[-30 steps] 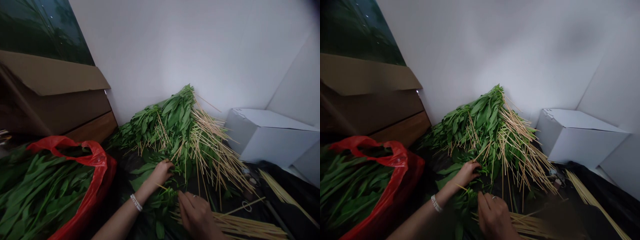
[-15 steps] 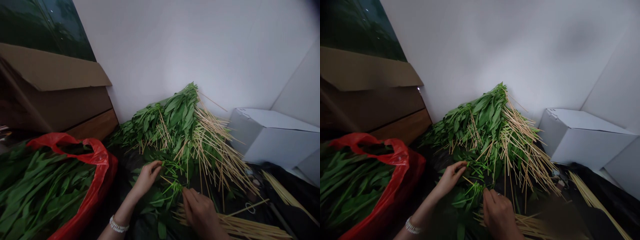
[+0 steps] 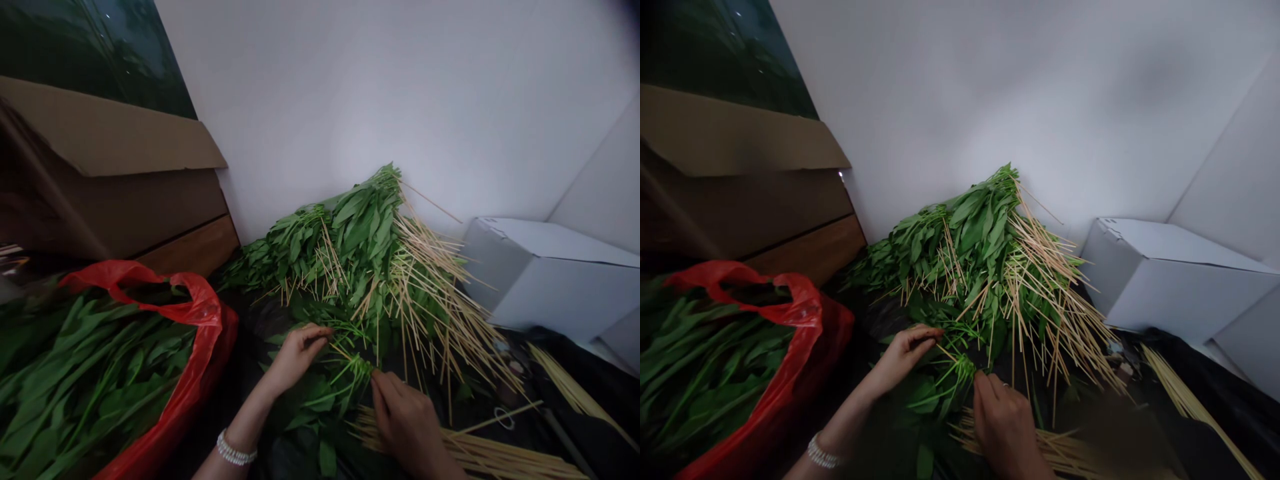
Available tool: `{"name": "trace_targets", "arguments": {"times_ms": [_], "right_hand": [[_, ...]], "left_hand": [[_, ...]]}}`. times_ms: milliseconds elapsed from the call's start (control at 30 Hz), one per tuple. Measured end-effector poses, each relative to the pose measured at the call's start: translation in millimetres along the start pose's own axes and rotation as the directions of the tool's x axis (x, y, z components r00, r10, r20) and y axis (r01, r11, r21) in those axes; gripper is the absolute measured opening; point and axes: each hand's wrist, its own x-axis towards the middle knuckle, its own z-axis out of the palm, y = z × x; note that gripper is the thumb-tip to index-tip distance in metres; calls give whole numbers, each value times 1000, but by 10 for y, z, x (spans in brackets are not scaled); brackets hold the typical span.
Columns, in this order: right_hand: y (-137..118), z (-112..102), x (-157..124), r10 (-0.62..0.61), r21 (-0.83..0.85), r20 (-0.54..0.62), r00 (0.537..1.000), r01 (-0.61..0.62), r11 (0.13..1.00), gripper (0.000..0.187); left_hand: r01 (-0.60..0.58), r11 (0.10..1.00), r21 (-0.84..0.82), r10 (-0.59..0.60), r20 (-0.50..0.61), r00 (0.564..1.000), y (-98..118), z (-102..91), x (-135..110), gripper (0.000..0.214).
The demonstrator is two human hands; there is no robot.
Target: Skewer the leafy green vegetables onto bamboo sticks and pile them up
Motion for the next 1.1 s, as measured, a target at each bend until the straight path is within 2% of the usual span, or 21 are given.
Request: {"name": "trace_targets", "arguments": {"times_ms": [233, 400, 533, 667, 833, 933, 1033, 1100], "right_hand": [[60, -61, 32, 5, -23, -71, 997, -7, 1000, 22], [-32, -121, 46, -135, 6, -68, 988, 136, 991, 20], [-113, -170, 70, -246, 41, -75, 966, 250, 967, 22], [-112, -189, 91, -262, 39, -88, 961, 266, 963, 22], [-87, -166, 83, -258, 41, -49, 965, 260, 965, 22], [-75, -141, 63, -221, 37, -59, 974, 223, 974, 22], [-56, -115, 47, -152, 33, -78, 985, 155, 987, 20], [-39, -98, 42, -109, 24, -75, 991, 111, 993, 21]], "left_hand": [[-44, 996, 72, 43, 18, 999, -16, 80, -8, 20], [-101, 976, 191, 70, 165, 984, 0, 238, -10, 18], [-175, 927, 331, 87, 264, 960, 21, 366, 17, 28], [-235, 871, 431, 92, 328, 940, 67, 432, 18, 30], [-226, 862, 453, 70, 335, 939, 97, 431, -25, 15], [-175, 889, 423, 65, 261, 963, 79, 357, -36, 16], [-57, 946, 320, 35, 73, 997, 42, 237, -22, 16], [25, 983, 181, -12, -73, 997, 14, 170, -5, 13]]}}
